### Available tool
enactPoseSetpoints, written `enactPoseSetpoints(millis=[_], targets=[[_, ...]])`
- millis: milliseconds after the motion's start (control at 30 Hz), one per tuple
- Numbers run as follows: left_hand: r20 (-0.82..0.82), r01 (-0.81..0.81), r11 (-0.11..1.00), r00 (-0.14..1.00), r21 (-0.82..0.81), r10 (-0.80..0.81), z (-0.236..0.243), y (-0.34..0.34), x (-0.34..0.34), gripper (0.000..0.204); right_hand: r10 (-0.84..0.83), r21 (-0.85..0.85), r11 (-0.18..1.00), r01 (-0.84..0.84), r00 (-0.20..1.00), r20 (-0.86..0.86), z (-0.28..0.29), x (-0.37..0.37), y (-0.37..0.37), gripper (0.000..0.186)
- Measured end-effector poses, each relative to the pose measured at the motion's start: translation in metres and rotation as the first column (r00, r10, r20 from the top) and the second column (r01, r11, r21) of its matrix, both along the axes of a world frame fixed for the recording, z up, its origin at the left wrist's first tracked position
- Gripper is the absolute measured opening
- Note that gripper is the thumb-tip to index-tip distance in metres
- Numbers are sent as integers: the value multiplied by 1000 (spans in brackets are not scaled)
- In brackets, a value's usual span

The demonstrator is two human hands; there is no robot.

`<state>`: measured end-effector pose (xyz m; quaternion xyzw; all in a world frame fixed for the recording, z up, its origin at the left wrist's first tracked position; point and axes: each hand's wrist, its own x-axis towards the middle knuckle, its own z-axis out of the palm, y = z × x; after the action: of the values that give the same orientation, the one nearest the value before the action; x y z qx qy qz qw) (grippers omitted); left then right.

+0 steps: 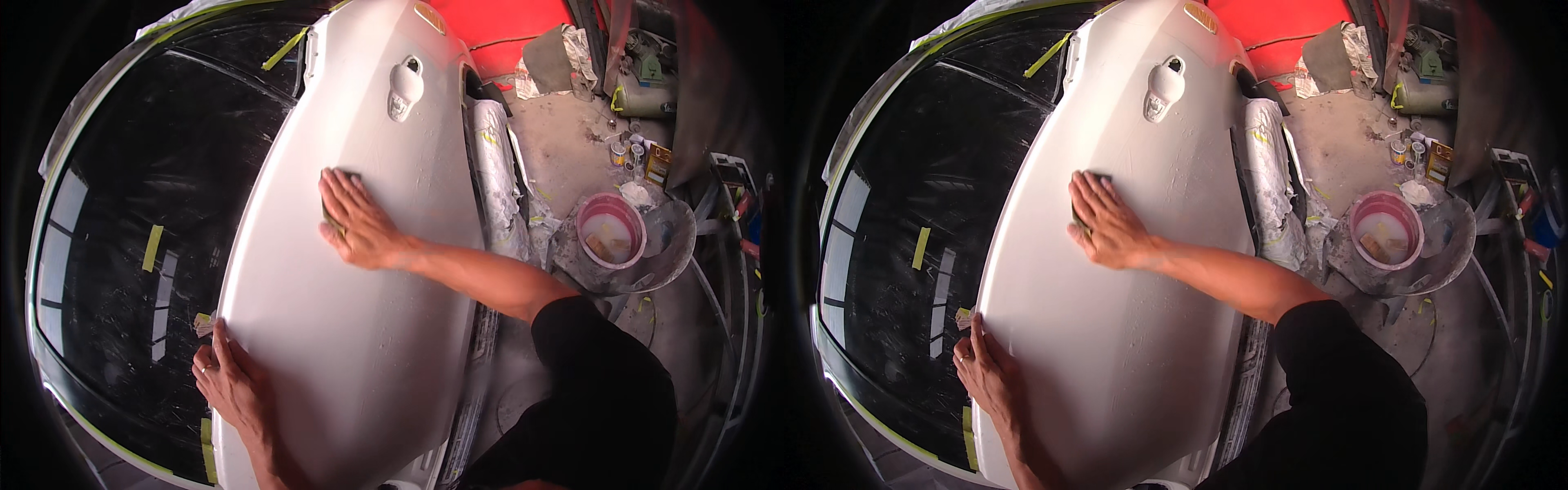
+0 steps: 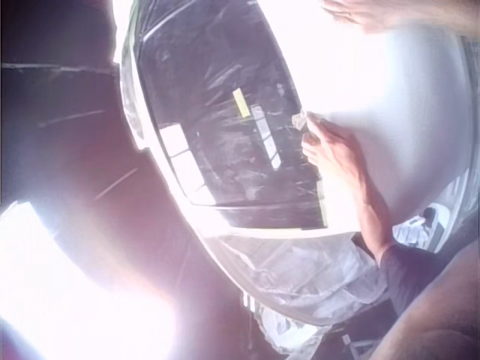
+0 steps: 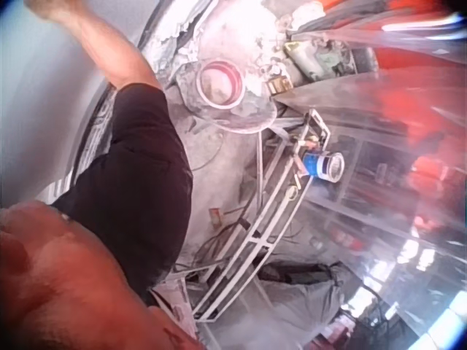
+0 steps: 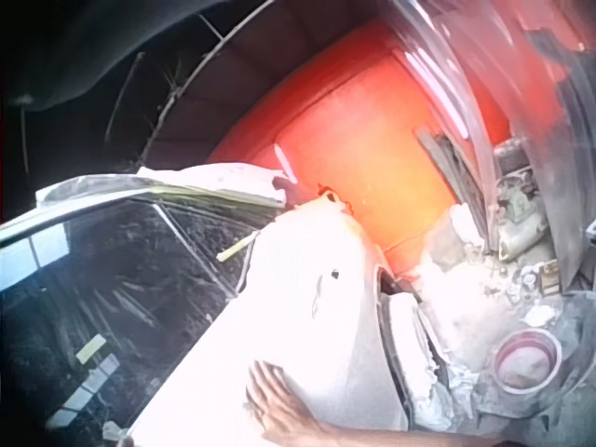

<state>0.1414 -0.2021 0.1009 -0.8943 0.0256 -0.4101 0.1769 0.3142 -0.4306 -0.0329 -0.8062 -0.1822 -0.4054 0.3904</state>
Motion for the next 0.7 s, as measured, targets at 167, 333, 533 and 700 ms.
enactPoseSetpoints(millis=[167,333,533,700], targets=[[-2,3,1000,1000,-4,-3,5,1,-4,39,-17,-122,992,21,999,29,7,53,-92,72],[-3,42,999,999,14,-42,2,-17,10,37,-286,169,933,317,940,-183,-1,93,-129,72],[20,-28,1000,999,6,28,3,2,-5,38,177,-443,895,-48,951,254,-36,4,-36,75],[6,34,999,999,19,-34,-1,-20,9,37,-240,166,949,269,955,-176,26,104,-151,76]])
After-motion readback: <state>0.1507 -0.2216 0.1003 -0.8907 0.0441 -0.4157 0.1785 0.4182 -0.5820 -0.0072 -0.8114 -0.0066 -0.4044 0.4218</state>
